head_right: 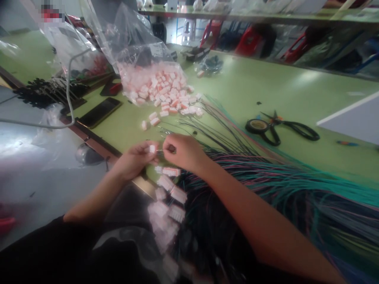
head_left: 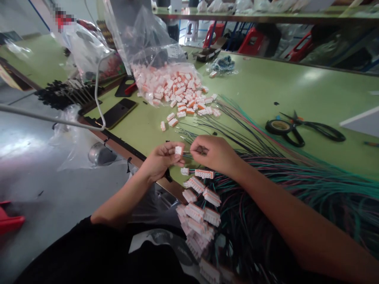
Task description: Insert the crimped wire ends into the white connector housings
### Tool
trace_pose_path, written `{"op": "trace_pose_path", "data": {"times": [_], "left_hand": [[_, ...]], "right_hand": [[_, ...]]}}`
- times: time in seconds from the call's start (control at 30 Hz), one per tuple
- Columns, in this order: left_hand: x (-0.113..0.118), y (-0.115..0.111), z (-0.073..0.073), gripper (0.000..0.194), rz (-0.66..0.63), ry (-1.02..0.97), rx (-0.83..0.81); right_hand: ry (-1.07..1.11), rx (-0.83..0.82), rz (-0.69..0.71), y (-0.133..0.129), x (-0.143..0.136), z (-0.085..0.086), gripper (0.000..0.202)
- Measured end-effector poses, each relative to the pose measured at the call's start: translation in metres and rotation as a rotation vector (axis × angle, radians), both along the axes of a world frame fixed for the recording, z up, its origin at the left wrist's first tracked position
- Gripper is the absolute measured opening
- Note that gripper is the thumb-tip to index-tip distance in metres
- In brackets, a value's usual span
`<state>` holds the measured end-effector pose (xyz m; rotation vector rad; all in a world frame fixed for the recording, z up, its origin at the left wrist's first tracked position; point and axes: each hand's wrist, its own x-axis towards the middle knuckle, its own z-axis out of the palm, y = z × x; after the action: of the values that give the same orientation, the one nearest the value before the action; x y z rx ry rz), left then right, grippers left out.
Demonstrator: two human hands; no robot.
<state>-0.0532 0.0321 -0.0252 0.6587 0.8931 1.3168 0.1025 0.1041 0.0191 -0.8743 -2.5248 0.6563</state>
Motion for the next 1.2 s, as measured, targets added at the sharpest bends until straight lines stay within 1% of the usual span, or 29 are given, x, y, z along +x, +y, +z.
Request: {"op": "trace_pose_path", "data": {"times": [0.2,0.33,0.43,0.67,0.8,0.87,1.07,1.13,1.2], "left_hand": [[-0.0009,0.0011,-0.0009,0.027,-0.024,-0.019,0.004],[-0.0009,0.0014,-0.0005,0.025,-0.021,0.004,-0.011],[-0.0010,0.0014,0.0003,0.023,-0.018,0.018,-0.029],[-0.0002,0.0003,0.0026,0.024,-0.010,0.051,-0.029],[0.0008,-0.0003,0.0031,0.026,-0.069,0.110,0.019],[0.0014,-0.0004,0.0032,0.026,-0.073,0.137,0.034],[0.0037,0.0004,0.0054,0.028,-0.011,0.166,-0.003],[0.0042,0.0008,0.0064,0.029,-0.010,0.162,-0.012],[0.0043,0.0011,0.0068,0.029,-0.010,0.170,-0.010]], "right_hand": [[0.030,0.160,0.050,0.0000,-0.0009,-0.0061,0.010],[0.022,0.225,0.071,-0.0005,-0.0009,-0.0088,0.011],[0.006,0.250,0.082,-0.0005,-0.0003,-0.0099,0.011],[-0.055,0.245,0.076,-0.0016,-0.0014,-0.0103,0.012],[-0.133,0.205,0.083,-0.0033,-0.0055,-0.0097,0.012],[-0.136,0.163,0.064,-0.0033,-0.0065,-0.0093,0.012],[0.009,-0.105,0.016,0.0022,-0.0036,-0.0067,0.009],[0.019,-0.119,0.006,0.0036,-0.0023,-0.0060,0.008],[0.013,-0.101,-0.006,0.0035,-0.0017,-0.0061,0.008]]}}
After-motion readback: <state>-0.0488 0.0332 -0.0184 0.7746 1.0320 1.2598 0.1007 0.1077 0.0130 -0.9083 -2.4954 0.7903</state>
